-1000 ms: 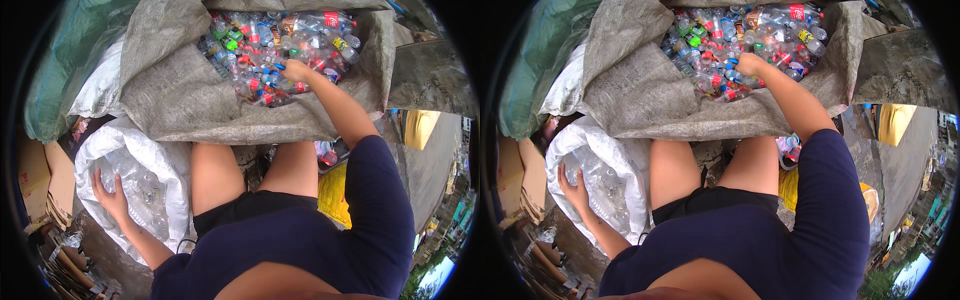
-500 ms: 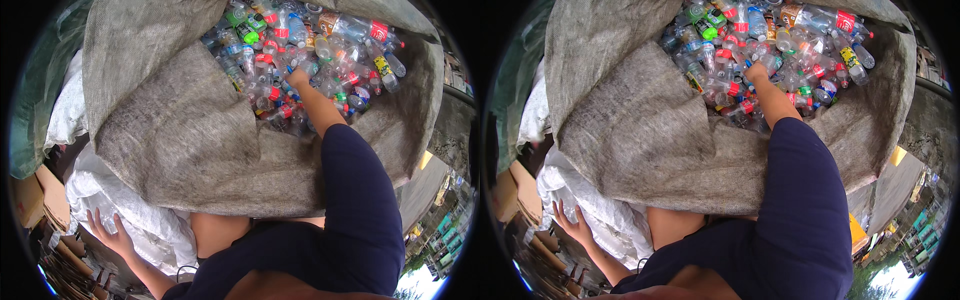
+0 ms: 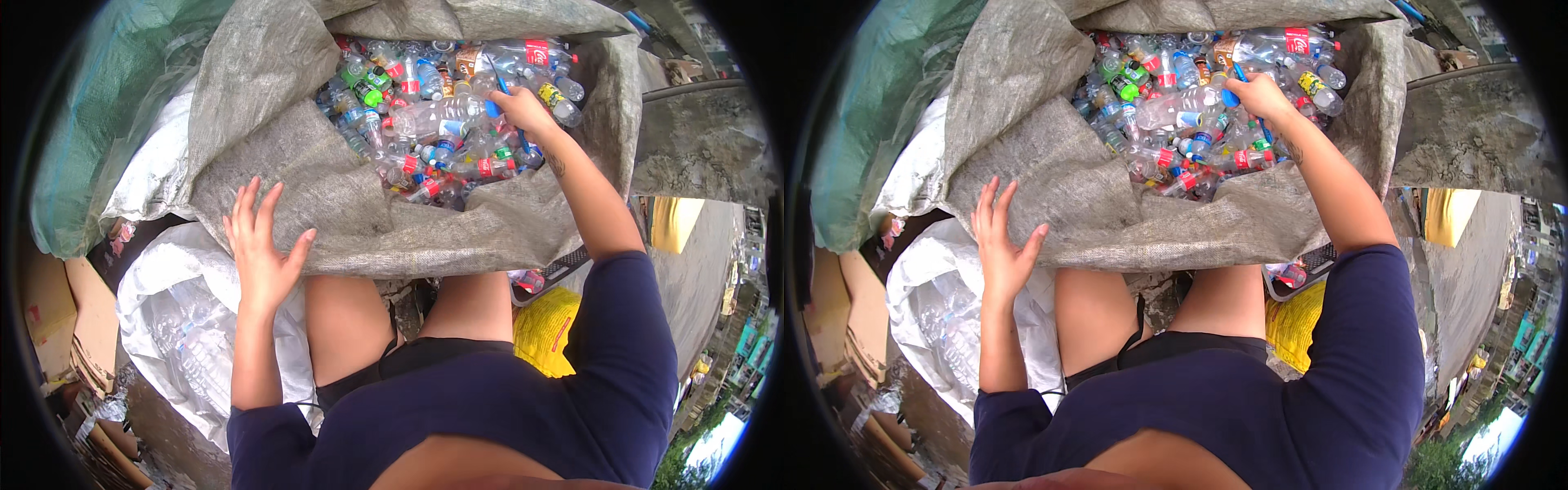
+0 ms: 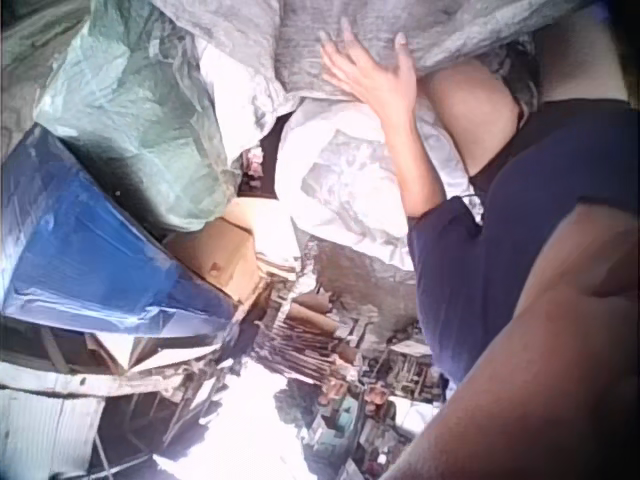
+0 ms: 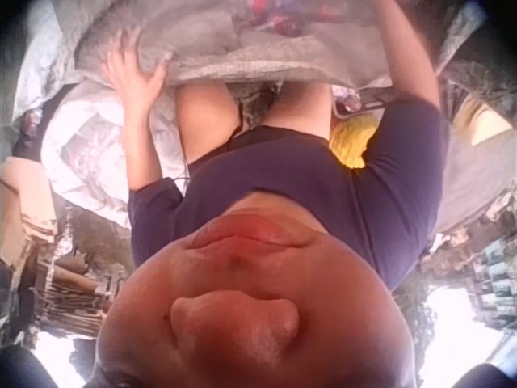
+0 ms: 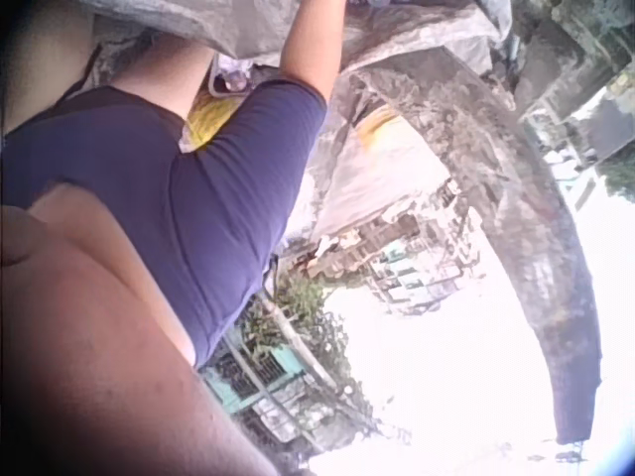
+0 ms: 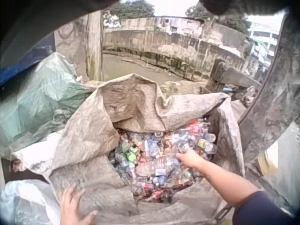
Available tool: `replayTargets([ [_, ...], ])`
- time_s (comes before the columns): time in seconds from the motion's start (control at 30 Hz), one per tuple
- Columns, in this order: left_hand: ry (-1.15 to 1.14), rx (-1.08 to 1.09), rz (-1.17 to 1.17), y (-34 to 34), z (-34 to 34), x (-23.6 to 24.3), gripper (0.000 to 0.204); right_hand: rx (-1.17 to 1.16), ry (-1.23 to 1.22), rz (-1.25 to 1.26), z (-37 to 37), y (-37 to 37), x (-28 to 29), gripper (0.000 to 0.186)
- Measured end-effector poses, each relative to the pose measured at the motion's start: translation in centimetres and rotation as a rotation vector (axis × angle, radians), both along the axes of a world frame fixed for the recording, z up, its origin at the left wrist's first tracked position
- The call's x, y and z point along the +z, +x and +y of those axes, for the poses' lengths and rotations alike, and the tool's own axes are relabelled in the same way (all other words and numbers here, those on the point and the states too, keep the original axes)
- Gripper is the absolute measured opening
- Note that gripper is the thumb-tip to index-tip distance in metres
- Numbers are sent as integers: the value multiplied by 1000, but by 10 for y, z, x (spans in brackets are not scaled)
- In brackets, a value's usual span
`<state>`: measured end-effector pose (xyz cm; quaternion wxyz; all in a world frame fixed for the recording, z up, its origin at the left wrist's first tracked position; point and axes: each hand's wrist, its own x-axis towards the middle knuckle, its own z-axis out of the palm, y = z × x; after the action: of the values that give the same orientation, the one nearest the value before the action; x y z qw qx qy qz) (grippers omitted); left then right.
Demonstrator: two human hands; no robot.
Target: The person sits on the ground and repeatedly picks up plastic bottles from a large sack. They use a blue utility knife to cut off the labels from each bottle and then place the bottles into a white sack.
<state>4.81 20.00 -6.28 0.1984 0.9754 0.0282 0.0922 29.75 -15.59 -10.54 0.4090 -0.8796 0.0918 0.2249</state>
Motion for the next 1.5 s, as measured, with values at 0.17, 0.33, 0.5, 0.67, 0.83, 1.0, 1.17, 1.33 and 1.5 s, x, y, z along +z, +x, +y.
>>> replayTargets([
  [0.17,-40,-320,-113,69,-111,42,92,53,172,-90,-11,-86,108,26],
  [0.33,-237,-374,-94,76,-174,40,74,-189,481,-362,-21,-161,133,29],
  [0.5,-106,-267,-281,52,-230,59,60,-380,705,-598,-17,-220,93,21],
  [0.67,-144,-357,-324,32,-259,66,64,-392,559,-728,-55,-244,94,15],
  [0.83,-371,-270,-268,50,-235,62,59,-508,660,-596,-128,-289,115,14],
  [1.0,-874,-430,-45,38,-201,40,54,-977,493,-605,-226,-299,30,12],
  [1.17,-1203,-333,162,-9,-185,43,60,-1057,130,-349,-264,-283,-90,29],
  [1.33,-1174,-409,202,-15,-187,40,56,-970,285,-339,-297,-274,-126,23],
  [1.5,-638,-362,5,-33,-191,48,65,-775,102,-773,-242,-273,9,25],
])
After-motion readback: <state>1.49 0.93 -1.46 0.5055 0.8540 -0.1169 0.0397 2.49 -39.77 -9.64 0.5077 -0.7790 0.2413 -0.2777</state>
